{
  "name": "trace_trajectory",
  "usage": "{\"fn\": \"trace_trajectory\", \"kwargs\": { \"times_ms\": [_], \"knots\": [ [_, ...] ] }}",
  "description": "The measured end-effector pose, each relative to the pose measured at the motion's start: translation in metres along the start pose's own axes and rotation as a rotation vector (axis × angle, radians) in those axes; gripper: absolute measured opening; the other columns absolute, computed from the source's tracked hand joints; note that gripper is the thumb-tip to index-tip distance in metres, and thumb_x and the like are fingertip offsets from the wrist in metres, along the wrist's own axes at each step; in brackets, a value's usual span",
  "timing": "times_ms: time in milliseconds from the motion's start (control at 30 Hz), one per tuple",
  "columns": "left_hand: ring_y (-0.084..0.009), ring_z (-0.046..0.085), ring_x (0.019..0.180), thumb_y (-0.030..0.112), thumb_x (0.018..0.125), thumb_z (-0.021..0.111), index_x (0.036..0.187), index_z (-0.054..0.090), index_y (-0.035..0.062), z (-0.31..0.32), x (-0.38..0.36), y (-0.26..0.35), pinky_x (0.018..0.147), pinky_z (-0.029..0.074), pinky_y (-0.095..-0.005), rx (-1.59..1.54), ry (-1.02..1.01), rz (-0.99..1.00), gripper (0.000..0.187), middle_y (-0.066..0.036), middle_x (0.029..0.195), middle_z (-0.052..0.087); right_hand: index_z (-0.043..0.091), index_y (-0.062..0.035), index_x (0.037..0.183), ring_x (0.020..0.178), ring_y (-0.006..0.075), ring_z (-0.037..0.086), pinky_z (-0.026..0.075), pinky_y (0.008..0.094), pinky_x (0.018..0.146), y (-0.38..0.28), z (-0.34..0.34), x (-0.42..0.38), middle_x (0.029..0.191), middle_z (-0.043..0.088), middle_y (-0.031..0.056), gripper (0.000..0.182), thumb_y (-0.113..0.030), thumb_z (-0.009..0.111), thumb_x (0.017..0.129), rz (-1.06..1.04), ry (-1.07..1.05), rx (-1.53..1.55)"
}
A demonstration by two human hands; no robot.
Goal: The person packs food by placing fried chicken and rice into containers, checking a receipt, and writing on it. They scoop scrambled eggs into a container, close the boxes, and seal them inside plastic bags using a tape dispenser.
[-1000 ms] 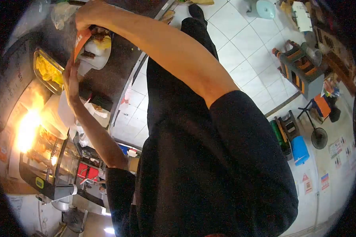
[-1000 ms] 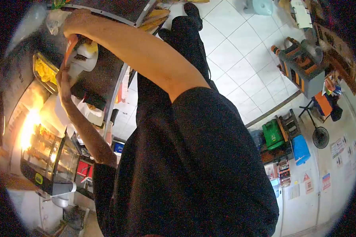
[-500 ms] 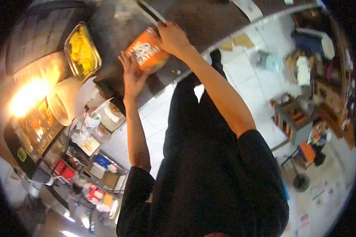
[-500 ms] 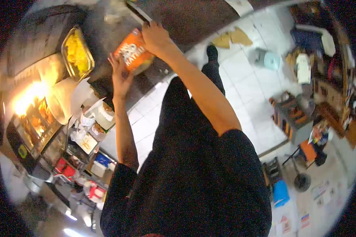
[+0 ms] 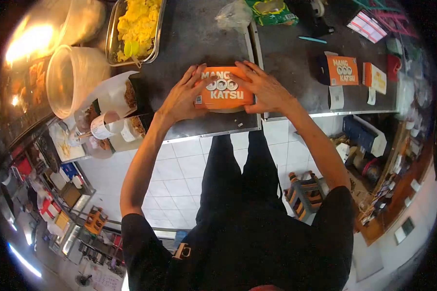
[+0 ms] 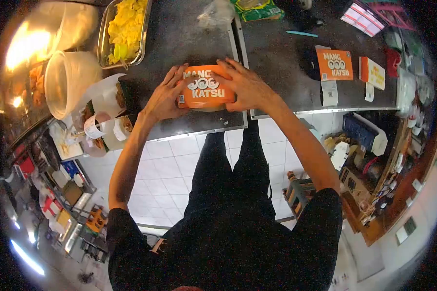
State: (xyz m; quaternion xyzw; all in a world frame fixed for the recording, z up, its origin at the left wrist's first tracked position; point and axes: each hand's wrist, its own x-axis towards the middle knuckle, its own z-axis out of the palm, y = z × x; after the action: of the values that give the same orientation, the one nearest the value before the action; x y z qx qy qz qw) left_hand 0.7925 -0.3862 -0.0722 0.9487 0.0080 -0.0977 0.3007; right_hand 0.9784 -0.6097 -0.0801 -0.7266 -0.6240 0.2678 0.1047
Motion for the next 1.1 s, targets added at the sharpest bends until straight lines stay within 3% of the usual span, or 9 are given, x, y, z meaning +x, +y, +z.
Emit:
{"fn": "trace_trajectory", "kwargs": {
  "times_ms": [233, 400, 500, 600, 800, 867, 1000, 1033, 1100],
  "knots": [
    [-0.0429, 0.017, 0.145, -0.001, 0.055, 0.08, 0.129, 0.063, 0.0225, 0.05, -0.017, -0.009, 0.115, 0.027, -0.049, -0.287, 0.329, 0.033, 0.079, -0.018, 0.158, 0.023, 0.051, -0.0317, 0.139, 0.146, 0.0424, 0.016, 0.037, 0.0476, 0.111, -0.01, 0.05, -0.026, 0.157, 0.022, 0.0181, 0.066, -0.025, 0.072, 0.077, -0.007, 0.3, 0.148],
    [-0.0415, 0.012, 0.147, 0.017, 0.067, 0.081, 0.14, 0.051, 0.0158, 0.066, -0.034, 0.004, 0.116, 0.018, -0.0573, -0.218, 0.359, -0.009, 0.079, -0.021, 0.159, 0.017, 0.053, -0.0308, 0.138, 0.145, 0.0423, 0.02, 0.038, 0.047, 0.11, -0.032, 0.063, -0.042, 0.158, 0.017, 0.0214, 0.055, -0.016, 0.066, 0.086, 0.109, 0.426, 0.436],
    [-0.0397, 0.021, 0.145, 0.04, 0.083, 0.07, 0.143, 0.043, 0.0033, 0.065, -0.037, 0.016, 0.115, 0.019, -0.0581, 0.116, 0.153, -0.069, 0.075, -0.022, 0.154, 0.027, 0.053, -0.0312, 0.138, 0.132, 0.0389, 0.044, 0.055, 0.041, 0.09, -0.031, 0.07, -0.043, 0.157, 0.019, 0.0226, 0.055, -0.012, 0.061, 0.087, 0.17, 0.342, 0.26],
    [-0.0397, 0.03, 0.141, 0.029, 0.091, 0.061, 0.139, 0.046, 0.002, 0.095, -0.034, 0.01, 0.116, 0.021, -0.0553, 0.156, 0.235, 0.008, 0.057, -0.022, 0.149, 0.038, 0.055, -0.0306, 0.136, 0.115, 0.0356, 0.061, 0.06, 0.0339, 0.065, -0.015, 0.089, -0.046, 0.155, 0.026, 0.0213, 0.053, -0.013, 0.061, 0.087, 0.221, 0.268, 0.277],
    [-0.0408, 0.028, 0.142, 0.018, 0.095, 0.054, 0.139, 0.045, -0.0008, 0.11, -0.029, 0.013, 0.115, 0.02, -0.0585, 0.271, 0.291, 0.031, 0.049, -0.024, 0.151, 0.034, 0.055, -0.0292, 0.136, 0.118, 0.0368, 0.059, 0.057, 0.0414, 0.086, -0.017, 0.102, -0.045, 0.157, 0.026, 0.017, 0.054, -0.006, 0.057, 0.087, 0.175, 0.522, 0.234],
    [-0.0401, 0.029, 0.142, 0.016, 0.094, 0.055, 0.139, 0.044, 0.0005, 0.105, -0.033, 0.023, 0.116, 0.021, -0.0569, 0.29, 0.263, 0.015, 0.049, -0.022, 0.151, 0.034, 0.051, -0.0323, 0.139, 0.101, 0.0264, 0.068, 0.059, 0.0324, 0.065, -0.016, 0.1, -0.046, 0.159, 0.018, 0.0157, 0.069, -0.002, 0.062, 0.078, 0.138, 0.576, 0.123],
    [-0.0379, 0.035, 0.139, 0.013, 0.094, 0.055, 0.138, 0.047, 0.0027, 0.095, -0.017, 0.032, 0.115, 0.025, -0.0544, 0.268, 0.202, 0.12, 0.046, -0.02, 0.148, 0.041, 0.067, -0.0181, 0.119, 0.112, 0.033, 0.063, 0.053, 0.0382, 0.093, 0.012, 0.062, -0.054, 0.147, 0.042, 0.0177, 0.034, -0.014, 0.065, 0.085, 0.04, 0.424, 0.618],
    [-0.0354, 0.039, 0.138, 0.011, 0.095, 0.055, 0.136, 0.05, 0.002, 0.094, -0.013, 0.033, 0.114, 0.029, -0.0522, 0.285, 0.247, 0.122, 0.043, -0.019, 0.146, 0.045, 0.072, -0.0121, 0.109, 0.104, 0.0309, 0.066, 0.054, 0.0365, 0.09, 0.031, 0.044, -0.055, 0.129, 0.061, 0.015, 0.027, -0.02, 0.07, 0.084, 0.077, 0.648, 0.499],
    [-0.0348, 0.039, 0.138, 0.011, 0.093, 0.056, 0.135, 0.05, 0.0008, 0.092, -0.01, 0.039, 0.114, 0.029, -0.0519, 0.298, 0.262, 0.095, 0.044, -0.019, 0.145, 0.045, 0.072, -0.0053, 0.103, 0.092, 0.0281, 0.07, 0.056, 0.038, 0.082, 0.094, -0.008, -0.064, 0.109, 0.069, 0.0169, 0.026, -0.025, 0.07, 0.086, 0.369, 0.885, 0.344]
  ]
}}
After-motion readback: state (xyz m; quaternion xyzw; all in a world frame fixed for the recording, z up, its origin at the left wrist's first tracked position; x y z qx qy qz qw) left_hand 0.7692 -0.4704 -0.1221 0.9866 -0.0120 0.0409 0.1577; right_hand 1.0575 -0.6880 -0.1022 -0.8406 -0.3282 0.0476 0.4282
